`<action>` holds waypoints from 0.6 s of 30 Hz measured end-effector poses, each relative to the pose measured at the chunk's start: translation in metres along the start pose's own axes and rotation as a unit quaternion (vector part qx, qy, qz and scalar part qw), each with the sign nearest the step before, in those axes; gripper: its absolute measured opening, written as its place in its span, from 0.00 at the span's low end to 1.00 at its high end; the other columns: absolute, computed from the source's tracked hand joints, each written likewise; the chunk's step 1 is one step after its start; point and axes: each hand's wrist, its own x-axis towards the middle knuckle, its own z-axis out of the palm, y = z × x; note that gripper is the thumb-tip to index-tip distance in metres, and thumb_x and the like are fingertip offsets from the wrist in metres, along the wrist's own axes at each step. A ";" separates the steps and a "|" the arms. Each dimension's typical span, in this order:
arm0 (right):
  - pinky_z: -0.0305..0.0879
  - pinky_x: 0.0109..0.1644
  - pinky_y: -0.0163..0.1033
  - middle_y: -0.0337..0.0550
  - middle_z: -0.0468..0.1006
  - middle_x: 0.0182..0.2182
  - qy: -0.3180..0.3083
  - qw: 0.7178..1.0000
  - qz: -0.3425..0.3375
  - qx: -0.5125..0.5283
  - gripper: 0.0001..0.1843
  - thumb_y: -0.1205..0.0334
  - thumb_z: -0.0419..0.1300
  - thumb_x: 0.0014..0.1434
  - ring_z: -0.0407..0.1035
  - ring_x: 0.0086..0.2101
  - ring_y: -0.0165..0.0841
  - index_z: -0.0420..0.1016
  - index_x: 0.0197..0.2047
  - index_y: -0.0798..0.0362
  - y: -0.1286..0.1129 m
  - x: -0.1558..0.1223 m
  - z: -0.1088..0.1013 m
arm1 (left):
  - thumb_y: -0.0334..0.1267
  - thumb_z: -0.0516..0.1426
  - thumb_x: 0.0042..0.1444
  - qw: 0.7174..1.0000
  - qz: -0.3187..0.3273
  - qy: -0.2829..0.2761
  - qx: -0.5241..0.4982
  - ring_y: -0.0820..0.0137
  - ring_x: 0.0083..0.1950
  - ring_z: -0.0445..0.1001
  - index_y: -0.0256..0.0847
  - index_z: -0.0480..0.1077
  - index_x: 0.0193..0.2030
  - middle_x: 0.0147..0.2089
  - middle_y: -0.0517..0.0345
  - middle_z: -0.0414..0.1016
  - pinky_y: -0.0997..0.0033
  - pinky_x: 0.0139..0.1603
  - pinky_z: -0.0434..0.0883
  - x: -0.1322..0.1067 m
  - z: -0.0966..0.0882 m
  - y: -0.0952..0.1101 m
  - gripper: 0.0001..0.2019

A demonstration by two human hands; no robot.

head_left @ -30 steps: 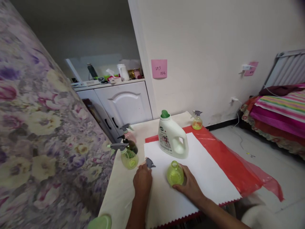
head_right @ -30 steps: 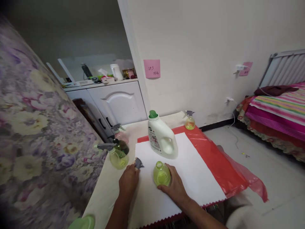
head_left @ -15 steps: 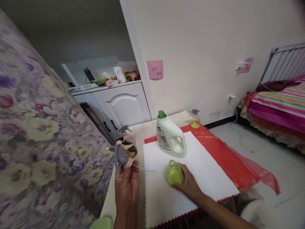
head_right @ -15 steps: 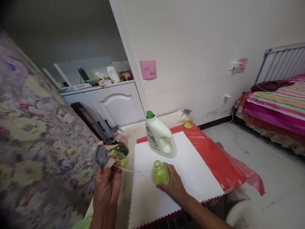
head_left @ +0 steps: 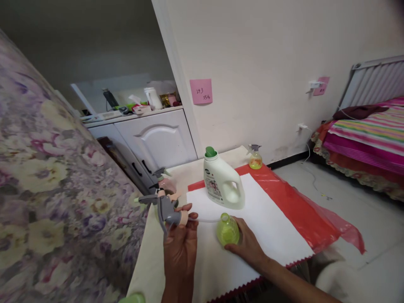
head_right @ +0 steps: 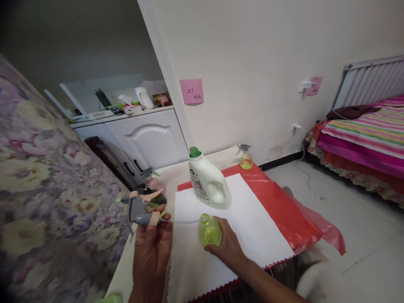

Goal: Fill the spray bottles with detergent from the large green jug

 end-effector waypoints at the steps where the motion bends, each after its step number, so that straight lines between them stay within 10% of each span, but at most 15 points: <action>1: 0.60 0.61 0.52 0.46 0.70 0.53 -0.001 1.000 -0.001 0.000 0.41 0.65 0.71 0.41 0.64 0.55 0.47 0.62 0.58 0.48 -0.001 0.000 0.000 | 0.41 0.69 0.43 1.000 -0.002 -0.002 0.015 0.75 0.36 0.76 0.48 0.74 0.42 0.44 0.60 0.78 0.77 0.39 0.74 -0.001 0.002 -0.002 0.18; 18: 0.61 0.60 0.53 0.46 0.70 0.56 0.000 1.000 -0.006 0.013 0.44 0.68 0.71 0.39 0.65 0.55 0.46 0.60 0.60 0.47 0.003 0.001 -0.002 | 0.44 0.64 0.48 0.927 -0.059 -0.143 0.343 0.57 0.53 0.74 0.42 0.75 0.45 0.49 0.50 0.79 0.61 0.53 0.71 -0.012 0.005 -0.055 0.18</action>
